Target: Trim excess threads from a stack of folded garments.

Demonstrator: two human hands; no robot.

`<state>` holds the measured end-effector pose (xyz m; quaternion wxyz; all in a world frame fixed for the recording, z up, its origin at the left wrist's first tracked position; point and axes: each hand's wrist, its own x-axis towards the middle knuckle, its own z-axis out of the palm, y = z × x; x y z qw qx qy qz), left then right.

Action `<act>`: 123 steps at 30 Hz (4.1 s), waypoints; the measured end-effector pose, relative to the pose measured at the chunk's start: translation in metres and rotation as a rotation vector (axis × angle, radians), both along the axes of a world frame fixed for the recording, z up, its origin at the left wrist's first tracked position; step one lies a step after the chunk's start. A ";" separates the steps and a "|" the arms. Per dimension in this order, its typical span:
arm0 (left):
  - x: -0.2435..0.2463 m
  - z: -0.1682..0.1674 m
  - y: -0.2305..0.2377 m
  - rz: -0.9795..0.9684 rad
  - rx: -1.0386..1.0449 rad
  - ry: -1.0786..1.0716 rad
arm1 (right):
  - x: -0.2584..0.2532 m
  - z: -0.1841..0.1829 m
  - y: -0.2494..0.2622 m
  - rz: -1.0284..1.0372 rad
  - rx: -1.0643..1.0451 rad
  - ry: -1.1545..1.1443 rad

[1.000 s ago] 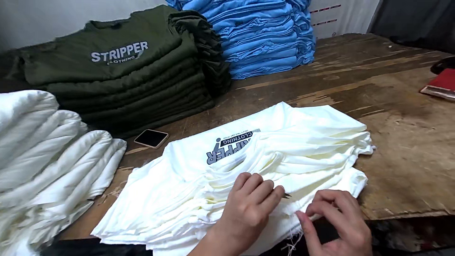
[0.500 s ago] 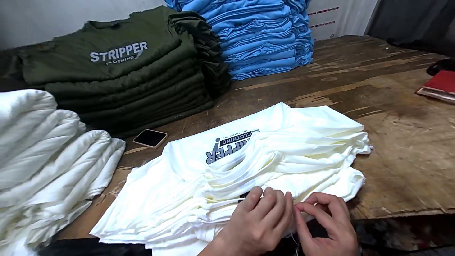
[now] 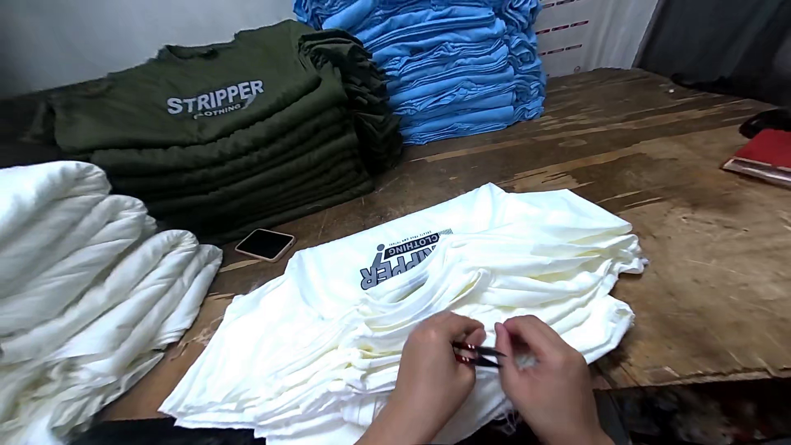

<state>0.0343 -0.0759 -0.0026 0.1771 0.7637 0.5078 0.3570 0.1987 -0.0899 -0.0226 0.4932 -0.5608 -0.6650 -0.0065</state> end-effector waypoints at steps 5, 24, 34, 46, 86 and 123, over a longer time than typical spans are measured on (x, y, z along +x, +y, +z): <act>0.003 -0.005 -0.011 -0.084 -0.013 0.035 | 0.007 0.008 -0.008 0.312 -0.162 0.868; -0.001 -0.012 -0.021 -0.187 0.378 -0.177 | 0.021 -0.028 -0.010 0.270 0.324 0.107; 0.001 -0.016 0.003 -0.182 0.307 -0.093 | 0.029 -0.029 -0.024 0.198 0.400 0.048; 0.006 0.010 0.049 -0.087 0.421 0.257 | 0.072 -0.016 -0.040 0.556 -0.089 -0.252; -0.003 -0.017 -0.017 -0.112 0.130 0.012 | 0.014 0.006 -0.015 0.264 -0.154 0.724; -0.006 -0.008 0.001 -0.262 0.338 0.031 | 0.046 -0.038 -0.035 0.238 0.345 0.033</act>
